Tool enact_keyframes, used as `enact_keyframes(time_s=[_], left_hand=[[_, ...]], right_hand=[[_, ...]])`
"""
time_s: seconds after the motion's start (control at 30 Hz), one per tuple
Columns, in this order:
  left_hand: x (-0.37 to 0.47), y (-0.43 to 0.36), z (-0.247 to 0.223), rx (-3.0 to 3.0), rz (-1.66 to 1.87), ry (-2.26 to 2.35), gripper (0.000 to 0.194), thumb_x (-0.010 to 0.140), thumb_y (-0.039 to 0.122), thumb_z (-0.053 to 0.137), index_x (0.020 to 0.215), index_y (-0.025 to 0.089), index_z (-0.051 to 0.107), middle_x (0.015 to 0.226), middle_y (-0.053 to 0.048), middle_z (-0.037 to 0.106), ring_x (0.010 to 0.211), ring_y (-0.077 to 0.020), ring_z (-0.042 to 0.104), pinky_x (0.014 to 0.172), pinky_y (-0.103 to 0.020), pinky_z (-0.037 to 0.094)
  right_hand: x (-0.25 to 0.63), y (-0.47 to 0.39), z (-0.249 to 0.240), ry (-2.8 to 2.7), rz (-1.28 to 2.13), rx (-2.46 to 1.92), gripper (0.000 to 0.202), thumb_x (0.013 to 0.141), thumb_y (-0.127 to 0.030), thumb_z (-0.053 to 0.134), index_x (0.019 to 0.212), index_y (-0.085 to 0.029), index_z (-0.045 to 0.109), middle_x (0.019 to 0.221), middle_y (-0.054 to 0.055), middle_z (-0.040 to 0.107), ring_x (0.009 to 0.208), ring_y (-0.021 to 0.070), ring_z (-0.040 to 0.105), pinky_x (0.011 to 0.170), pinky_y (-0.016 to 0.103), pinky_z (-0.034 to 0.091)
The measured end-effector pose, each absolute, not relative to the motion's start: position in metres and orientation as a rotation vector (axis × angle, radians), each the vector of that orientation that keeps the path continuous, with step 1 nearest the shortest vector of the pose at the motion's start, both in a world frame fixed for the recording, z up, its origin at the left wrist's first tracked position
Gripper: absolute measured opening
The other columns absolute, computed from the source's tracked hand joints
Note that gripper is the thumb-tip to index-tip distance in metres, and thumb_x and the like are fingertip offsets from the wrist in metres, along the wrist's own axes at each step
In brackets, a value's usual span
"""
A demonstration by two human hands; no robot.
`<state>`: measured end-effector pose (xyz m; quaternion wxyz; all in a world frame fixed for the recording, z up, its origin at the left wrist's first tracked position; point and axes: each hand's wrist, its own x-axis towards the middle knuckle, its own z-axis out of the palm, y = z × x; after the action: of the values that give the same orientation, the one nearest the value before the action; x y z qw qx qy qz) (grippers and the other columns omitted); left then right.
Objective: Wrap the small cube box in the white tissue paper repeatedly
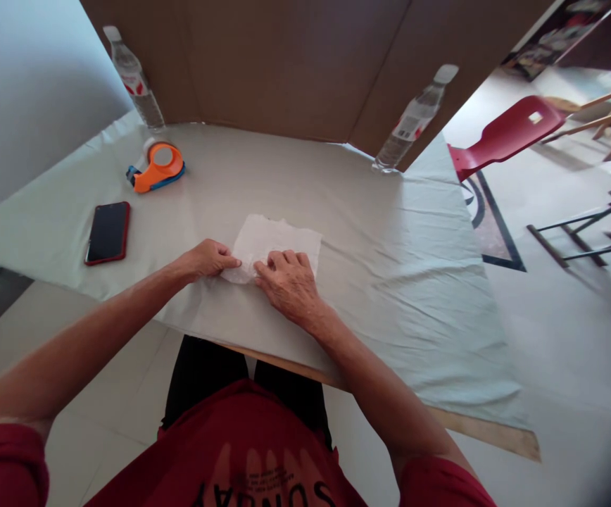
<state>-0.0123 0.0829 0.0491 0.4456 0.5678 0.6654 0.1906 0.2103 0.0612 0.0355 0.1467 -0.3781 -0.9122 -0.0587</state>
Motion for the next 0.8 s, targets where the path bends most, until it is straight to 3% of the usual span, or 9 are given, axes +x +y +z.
enact_keyframes(time_s=[0.1,0.23,0.3,0.63,0.8], left_hand=[[-0.008,0.081,0.05,1.346,0.64,1.622,0.03,0.064,0.03,0.07,0.048,0.021,0.047,0.044,0.005,0.041,0.042,-0.008,0.037,0.04,-0.02,0.027],[-0.001,0.077,0.046,1.12,0.714,1.55,0.019,0.062,0.031,0.074,0.065,0.02,0.059,0.06,-0.001,0.062,0.055,-0.015,0.058,0.045,-0.024,0.046],[0.003,0.077,0.044,1.074,0.713,1.525,0.022,0.062,0.033,0.076,0.073,0.019,0.063,0.066,-0.004,0.067,0.058,-0.0176,0.062,0.045,-0.026,0.049],[0.018,0.083,0.045,1.276,0.639,1.77,0.006,0.06,0.019,0.063,0.058,0.019,0.057,0.052,0.002,0.053,0.046,-0.0133,0.051,0.037,-0.022,0.037],[0.022,0.087,0.048,0.954,0.68,1.561,0.006,0.064,0.018,0.064,0.066,0.02,0.059,0.058,0.0,0.058,0.051,-0.0153,0.057,0.043,-0.026,0.044]], right_hand=[[0.209,0.061,0.036,-2.627,-0.162,-1.092,0.019,0.1,-0.033,0.054,0.107,-0.022,0.068,0.102,0.009,0.065,0.092,0.0245,0.046,0.078,0.039,0.025],[0.208,0.061,0.036,-2.644,-0.153,-1.096,0.018,0.1,-0.029,0.053,0.105,-0.021,0.068,0.101,0.01,0.065,0.092,0.0247,0.046,0.077,0.04,0.024],[0.208,0.061,0.037,-2.642,-0.15,-1.098,0.019,0.1,-0.029,0.052,0.105,-0.021,0.068,0.101,0.01,0.065,0.093,0.025,0.046,0.077,0.04,0.024],[0.206,0.061,0.035,-2.631,-0.149,-1.1,0.02,0.101,-0.032,0.053,0.105,-0.021,0.068,0.101,0.01,0.066,0.093,0.025,0.046,0.077,0.04,0.024],[0.206,0.061,0.034,-2.625,-0.131,-1.09,0.018,0.1,-0.033,0.054,0.103,-0.021,0.067,0.101,0.01,0.066,0.093,0.0248,0.047,0.077,0.04,0.024]])
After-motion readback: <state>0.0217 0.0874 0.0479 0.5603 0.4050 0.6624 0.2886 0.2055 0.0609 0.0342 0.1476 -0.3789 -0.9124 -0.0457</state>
